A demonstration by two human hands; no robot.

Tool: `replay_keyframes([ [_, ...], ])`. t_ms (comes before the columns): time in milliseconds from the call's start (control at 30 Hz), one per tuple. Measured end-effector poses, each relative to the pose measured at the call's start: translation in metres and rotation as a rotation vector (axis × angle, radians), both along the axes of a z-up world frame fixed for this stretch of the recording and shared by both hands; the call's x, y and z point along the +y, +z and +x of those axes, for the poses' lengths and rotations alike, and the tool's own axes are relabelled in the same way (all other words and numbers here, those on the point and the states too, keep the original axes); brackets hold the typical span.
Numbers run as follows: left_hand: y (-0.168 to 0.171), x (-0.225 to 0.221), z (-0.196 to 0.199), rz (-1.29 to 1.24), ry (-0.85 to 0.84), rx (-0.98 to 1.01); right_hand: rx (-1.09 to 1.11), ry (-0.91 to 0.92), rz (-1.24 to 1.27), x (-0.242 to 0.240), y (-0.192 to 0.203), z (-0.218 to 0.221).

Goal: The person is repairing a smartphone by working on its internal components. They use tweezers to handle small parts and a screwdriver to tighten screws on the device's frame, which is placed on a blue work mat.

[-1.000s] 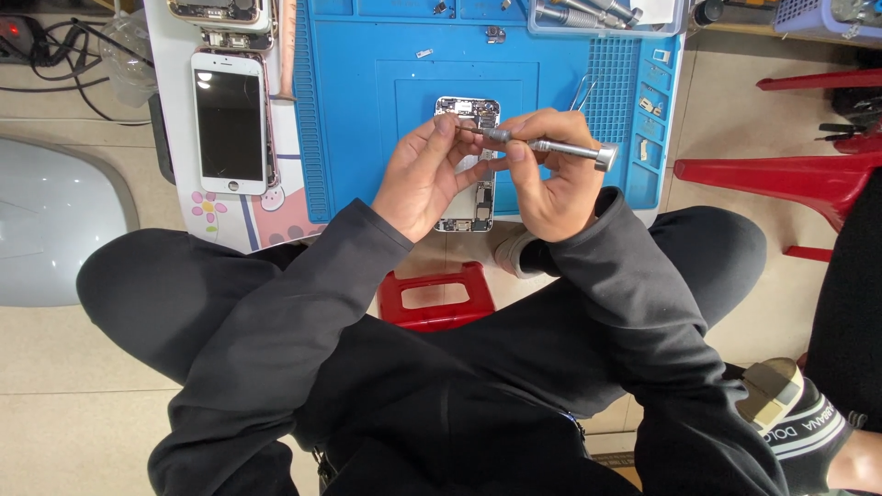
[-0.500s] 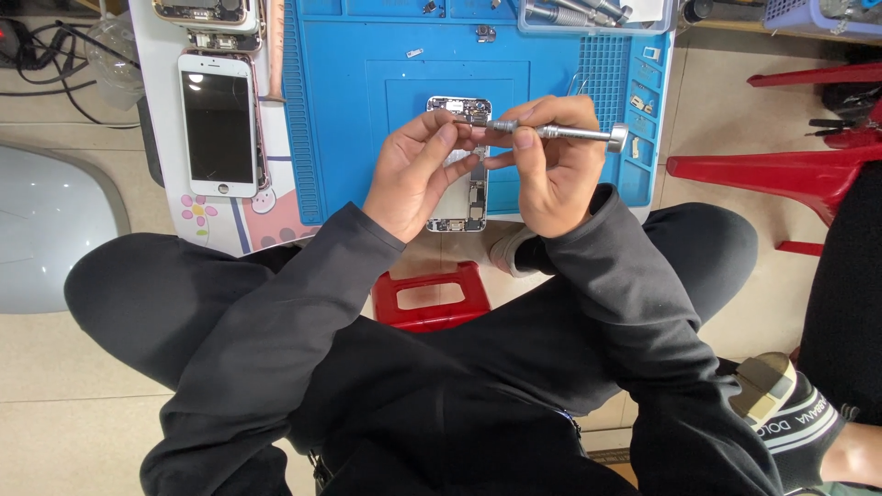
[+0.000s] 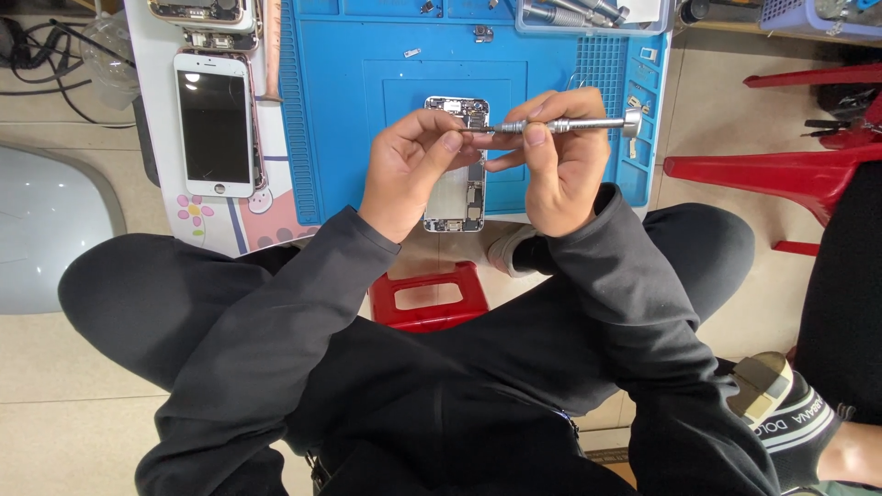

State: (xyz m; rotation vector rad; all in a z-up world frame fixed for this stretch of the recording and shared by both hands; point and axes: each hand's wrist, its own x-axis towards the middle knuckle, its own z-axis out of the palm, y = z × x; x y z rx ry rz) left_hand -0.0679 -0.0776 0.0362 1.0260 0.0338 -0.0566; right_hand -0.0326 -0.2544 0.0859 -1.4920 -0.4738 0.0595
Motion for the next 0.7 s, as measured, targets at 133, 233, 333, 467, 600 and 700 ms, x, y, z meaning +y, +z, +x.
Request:
replay_keyframes([
  [133,0.0007,0.0011,0.0006,0.022,-0.002,-0.042,-0.008,0.001,-0.002,-0.0024,-0.0027,0.0011],
  [233,-0.0021,0.0008,0.0013,0.046,0.018,-0.049,-0.009,0.03,0.027,-0.0019,-0.0025,0.0027],
  [333,-0.0036,0.0011,0.0009,0.052,0.022,-0.068,-0.013,0.016,0.006,-0.0018,-0.0031,0.0023],
  [467,-0.0004,0.0039,0.0001,0.16,0.043,-0.108,0.006,0.024,0.023,0.0001,-0.001,0.0009],
  [600,0.0004,0.0047,0.0025,0.241,0.089,-0.119,0.032,0.008,0.024,0.0024,0.0023,0.0019],
  [700,-0.0016,0.0051,0.0025,0.247,0.113,-0.09,0.063,0.027,0.046,0.0013,-0.0029,0.0041],
])
